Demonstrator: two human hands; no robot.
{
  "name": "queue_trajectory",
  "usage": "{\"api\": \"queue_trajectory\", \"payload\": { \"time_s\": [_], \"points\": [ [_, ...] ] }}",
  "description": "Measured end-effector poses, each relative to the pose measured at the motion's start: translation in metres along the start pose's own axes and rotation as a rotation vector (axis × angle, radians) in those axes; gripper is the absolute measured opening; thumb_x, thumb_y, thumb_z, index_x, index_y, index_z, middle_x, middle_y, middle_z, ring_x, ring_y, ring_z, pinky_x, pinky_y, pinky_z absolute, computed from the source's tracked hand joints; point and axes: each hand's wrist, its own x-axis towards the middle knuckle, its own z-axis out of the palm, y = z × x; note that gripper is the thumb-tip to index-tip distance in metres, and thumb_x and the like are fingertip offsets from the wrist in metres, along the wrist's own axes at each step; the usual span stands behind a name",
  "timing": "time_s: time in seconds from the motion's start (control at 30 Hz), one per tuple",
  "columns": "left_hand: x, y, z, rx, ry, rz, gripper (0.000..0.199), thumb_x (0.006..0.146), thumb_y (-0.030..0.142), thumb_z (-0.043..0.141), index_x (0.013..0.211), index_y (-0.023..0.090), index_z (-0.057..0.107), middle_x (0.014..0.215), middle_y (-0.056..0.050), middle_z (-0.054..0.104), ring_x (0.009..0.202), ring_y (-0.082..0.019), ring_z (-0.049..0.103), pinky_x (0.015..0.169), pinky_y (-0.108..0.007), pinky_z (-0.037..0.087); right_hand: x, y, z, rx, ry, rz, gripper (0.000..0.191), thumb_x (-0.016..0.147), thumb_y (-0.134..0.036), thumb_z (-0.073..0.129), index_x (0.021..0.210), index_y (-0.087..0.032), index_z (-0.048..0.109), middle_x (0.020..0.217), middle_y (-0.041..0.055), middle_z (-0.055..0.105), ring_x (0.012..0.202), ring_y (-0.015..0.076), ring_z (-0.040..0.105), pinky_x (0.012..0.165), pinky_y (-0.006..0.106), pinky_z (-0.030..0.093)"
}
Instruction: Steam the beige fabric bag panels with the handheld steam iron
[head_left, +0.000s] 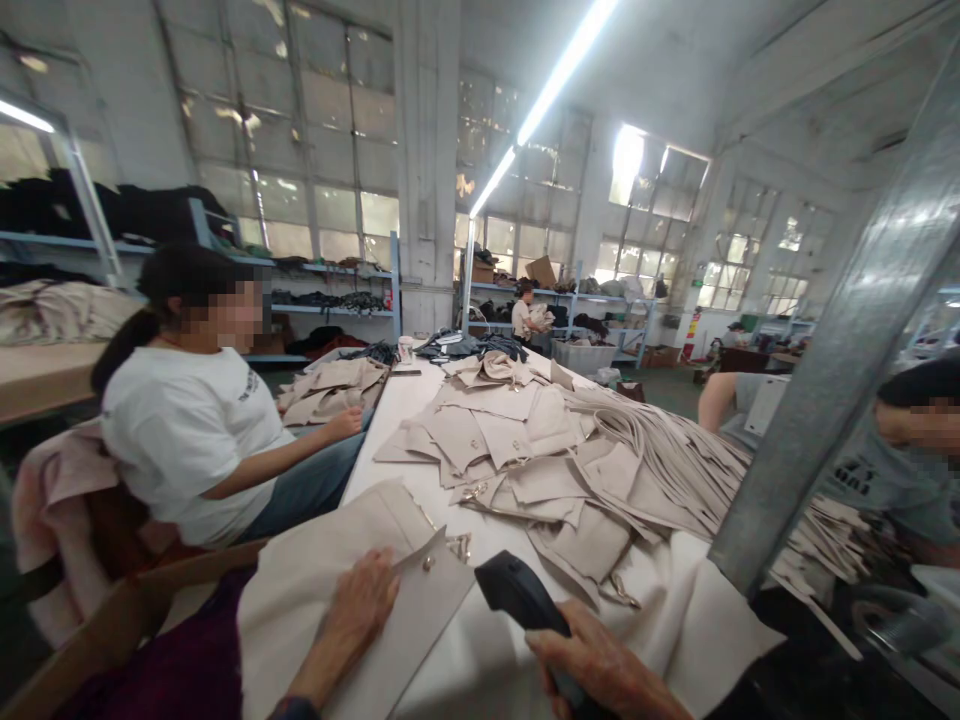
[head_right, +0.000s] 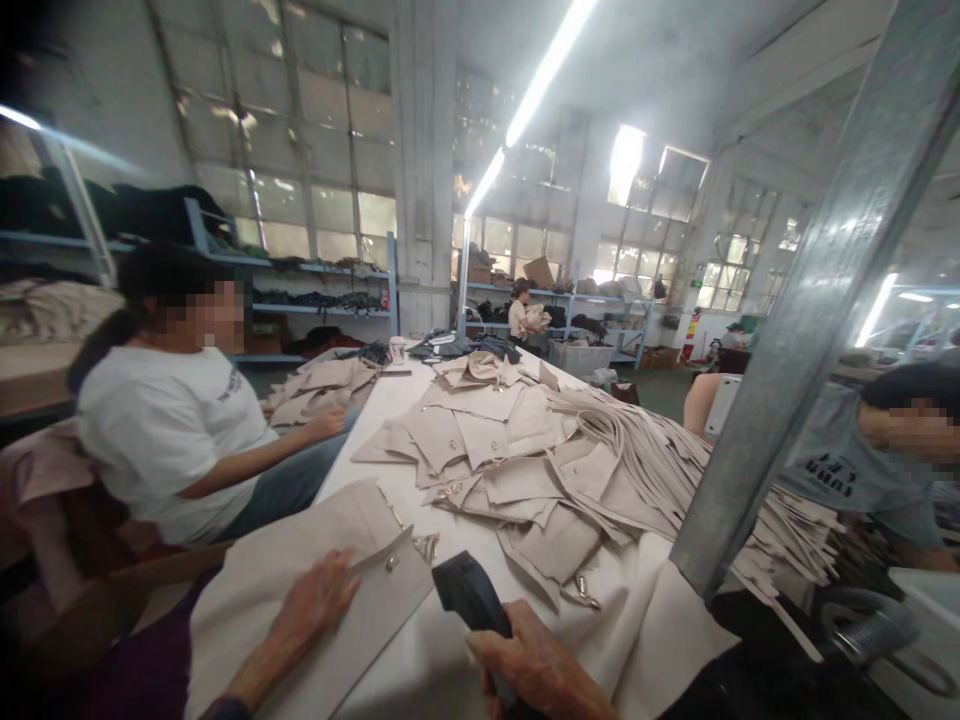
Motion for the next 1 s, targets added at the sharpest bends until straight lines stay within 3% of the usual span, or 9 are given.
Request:
{"api": "queue_trajectory", "payload": {
  "time_s": [0.07, 0.17, 0.33, 0.5, 0.77, 0.87, 1.0],
  "points": [
    [0.007, 0.003, -0.004, -0.105, -0.127, -0.073, 0.020, 0.070, 0.024, 0.046, 0.080, 0.018, 0.063, 0.085, -0.014, 0.070, 0.087, -0.029, 0.062, 0.082, -0.044, 0.047, -0.008, -0.002, -0.002, 0.088, 0.011, 0.090, 0.030, 0.082, -0.048, 0.049, 0.088, -0.019, 0.045, 0.062, -0.0026, 0.054, 0.044, 0.0098, 0.050, 0.039, 0.020, 0.041],
    [0.012, 0.009, -0.010, -0.179, -0.213, -0.130, 0.020, 0.071, 0.027, 0.047, 0.077, 0.018, 0.064, 0.082, -0.009, 0.070, 0.088, -0.025, 0.061, 0.084, -0.036, 0.045, -0.016, -0.005, -0.004, 0.108, -0.001, 0.087, 0.030, 0.082, -0.047, 0.050, 0.078, -0.018, 0.046, 0.053, -0.0039, 0.051, 0.040, 0.0091, 0.047, 0.039, 0.020, 0.042],
    [0.007, 0.017, -0.019, -0.361, -0.361, -0.236, 0.034, 0.077, 0.036, 0.044, 0.072, 0.013, 0.069, 0.066, -0.002, 0.066, 0.069, -0.020, 0.060, 0.060, -0.027, 0.042, -0.019, -0.007, -0.001, 0.092, -0.069, 0.078, 0.035, 0.083, -0.048, 0.050, 0.068, -0.016, 0.048, 0.045, -0.0033, 0.049, 0.037, 0.0086, 0.046, 0.037, 0.019, 0.040],
    [-0.002, 0.021, -0.019, -0.510, -0.387, -0.307, 0.044, 0.080, 0.040, 0.043, 0.088, 0.008, 0.071, 0.068, -0.003, 0.067, 0.063, -0.019, 0.059, 0.054, -0.025, 0.039, 0.001, -0.009, 0.016, 0.115, -0.153, 0.029, 0.031, 0.083, -0.043, 0.052, 0.070, -0.015, 0.050, 0.047, -0.0025, 0.052, 0.036, 0.0085, 0.047, 0.035, 0.019, 0.040],
    [-0.005, 0.011, -0.013, -0.582, -0.356, -0.332, 0.040, 0.081, 0.039, 0.046, 0.093, 0.011, 0.072, 0.081, -0.006, 0.072, 0.078, -0.022, 0.062, 0.068, -0.028, 0.045, 0.058, -0.023, 0.047, 0.074, -0.202, 0.070, 0.026, 0.080, -0.037, 0.053, 0.067, -0.014, 0.051, 0.048, -0.0024, 0.051, 0.036, 0.0082, 0.047, 0.034, 0.019, 0.043],
    [-0.006, 0.010, -0.012, -0.577, -0.338, -0.330, 0.038, 0.081, 0.039, 0.046, 0.091, 0.013, 0.072, 0.082, -0.006, 0.072, 0.081, -0.024, 0.062, 0.071, -0.029, 0.045, 0.078, -0.026, 0.048, 0.113, -0.154, 0.072, 0.028, 0.079, -0.040, 0.056, 0.069, -0.014, 0.051, 0.053, -0.0015, 0.052, 0.039, 0.0083, 0.049, 0.035, 0.019, 0.043],
    [-0.008, 0.014, -0.009, -0.517, -0.333, -0.320, 0.035, 0.082, 0.039, 0.046, 0.092, 0.016, 0.070, 0.082, -0.005, 0.072, 0.080, -0.023, 0.064, 0.070, -0.029, 0.045, 0.089, -0.030, 0.033, 0.169, -0.080, 0.018, 0.032, 0.080, -0.045, 0.057, 0.073, -0.014, 0.050, 0.060, -0.0010, 0.053, 0.043, 0.0087, 0.051, 0.037, 0.019, 0.044]
  ]
}}
